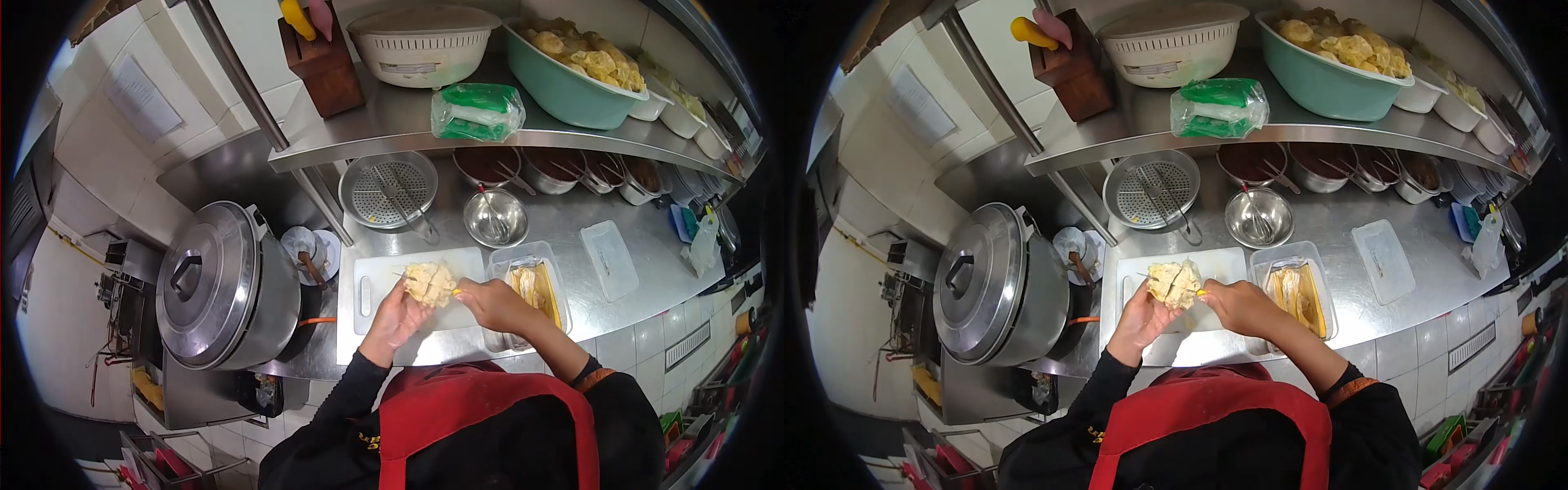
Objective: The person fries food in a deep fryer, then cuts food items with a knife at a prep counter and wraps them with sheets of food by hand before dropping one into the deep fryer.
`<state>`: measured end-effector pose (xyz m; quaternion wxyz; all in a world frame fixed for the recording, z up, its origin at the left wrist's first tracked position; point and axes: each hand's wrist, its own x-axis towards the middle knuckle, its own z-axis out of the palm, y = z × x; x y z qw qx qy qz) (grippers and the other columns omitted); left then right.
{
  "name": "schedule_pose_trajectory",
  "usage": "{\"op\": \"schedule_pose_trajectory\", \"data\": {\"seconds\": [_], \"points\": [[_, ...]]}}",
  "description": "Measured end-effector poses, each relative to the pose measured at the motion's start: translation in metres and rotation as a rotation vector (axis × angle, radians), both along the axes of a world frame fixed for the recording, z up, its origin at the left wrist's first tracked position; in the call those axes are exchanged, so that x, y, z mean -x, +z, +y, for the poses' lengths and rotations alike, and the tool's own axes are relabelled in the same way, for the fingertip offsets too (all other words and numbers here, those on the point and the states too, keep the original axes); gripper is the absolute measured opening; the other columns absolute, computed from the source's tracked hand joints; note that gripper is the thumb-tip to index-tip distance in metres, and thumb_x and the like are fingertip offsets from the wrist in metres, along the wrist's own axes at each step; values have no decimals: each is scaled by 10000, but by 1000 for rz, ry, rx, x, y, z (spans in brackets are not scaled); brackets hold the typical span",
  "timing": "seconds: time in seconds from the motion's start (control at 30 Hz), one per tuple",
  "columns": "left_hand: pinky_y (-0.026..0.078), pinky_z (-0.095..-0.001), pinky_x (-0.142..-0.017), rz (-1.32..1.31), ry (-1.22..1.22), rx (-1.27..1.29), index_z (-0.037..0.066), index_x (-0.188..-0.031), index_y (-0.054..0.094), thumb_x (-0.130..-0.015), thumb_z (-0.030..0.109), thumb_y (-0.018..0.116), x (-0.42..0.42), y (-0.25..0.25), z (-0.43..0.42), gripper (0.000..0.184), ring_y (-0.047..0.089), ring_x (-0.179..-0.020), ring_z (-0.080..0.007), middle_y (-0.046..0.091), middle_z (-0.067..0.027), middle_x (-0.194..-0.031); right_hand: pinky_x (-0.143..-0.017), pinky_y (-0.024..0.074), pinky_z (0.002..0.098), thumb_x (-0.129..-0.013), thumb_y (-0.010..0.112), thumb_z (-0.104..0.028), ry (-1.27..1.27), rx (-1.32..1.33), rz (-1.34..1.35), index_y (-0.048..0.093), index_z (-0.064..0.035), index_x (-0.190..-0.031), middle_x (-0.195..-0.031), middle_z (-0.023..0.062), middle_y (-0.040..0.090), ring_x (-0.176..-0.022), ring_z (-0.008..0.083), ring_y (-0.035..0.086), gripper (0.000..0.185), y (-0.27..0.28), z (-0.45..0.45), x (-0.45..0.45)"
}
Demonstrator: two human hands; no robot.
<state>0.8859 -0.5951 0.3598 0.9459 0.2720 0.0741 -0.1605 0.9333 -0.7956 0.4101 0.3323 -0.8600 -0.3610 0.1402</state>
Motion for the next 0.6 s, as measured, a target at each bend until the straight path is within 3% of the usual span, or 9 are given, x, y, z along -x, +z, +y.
{"op": "schedule_pose_trajectory", "data": {"seconds": [0.1,0.2,0.3,0.6], "points": [[429,-353,-893,-23,88,-21,29,-1272,348,-949,304,275,2,-4,-3,430,486,-1108,-240,451,-132,-1254,-603,393,506,-898,403,-252,68,-91,45,488,-38,-899,-646,228,552,-641,429,540,230,-2,-1,-4],[422,-372,-918,-11,115,47,20,-1272,344,-946,271,285,5,-12,0,415,477,-1122,-254,440,-139,-1263,-624,392,500,-902,395,-265,78,-201,354,496,-41,-886,-680,239,554,-675,429,542,246,-11,-1,-5],[428,-374,-910,17,82,163,22,-1278,338,-942,246,287,8,-16,5,407,472,-1126,-259,436,-140,-1268,-652,403,474,-903,396,-274,25,29,195,510,-47,-904,-714,247,556,-715,419,545,254,-1,3,0],[452,-375,-807,-33,208,269,39,-1241,391,-892,294,368,5,-31,39,432,515,-1048,-261,489,-142,-1208,-700,407,475,-896,411,-287,49,2,357,517,-40,-916,-788,245,573,-793,402,561,269,-27,-31,-15]]}}
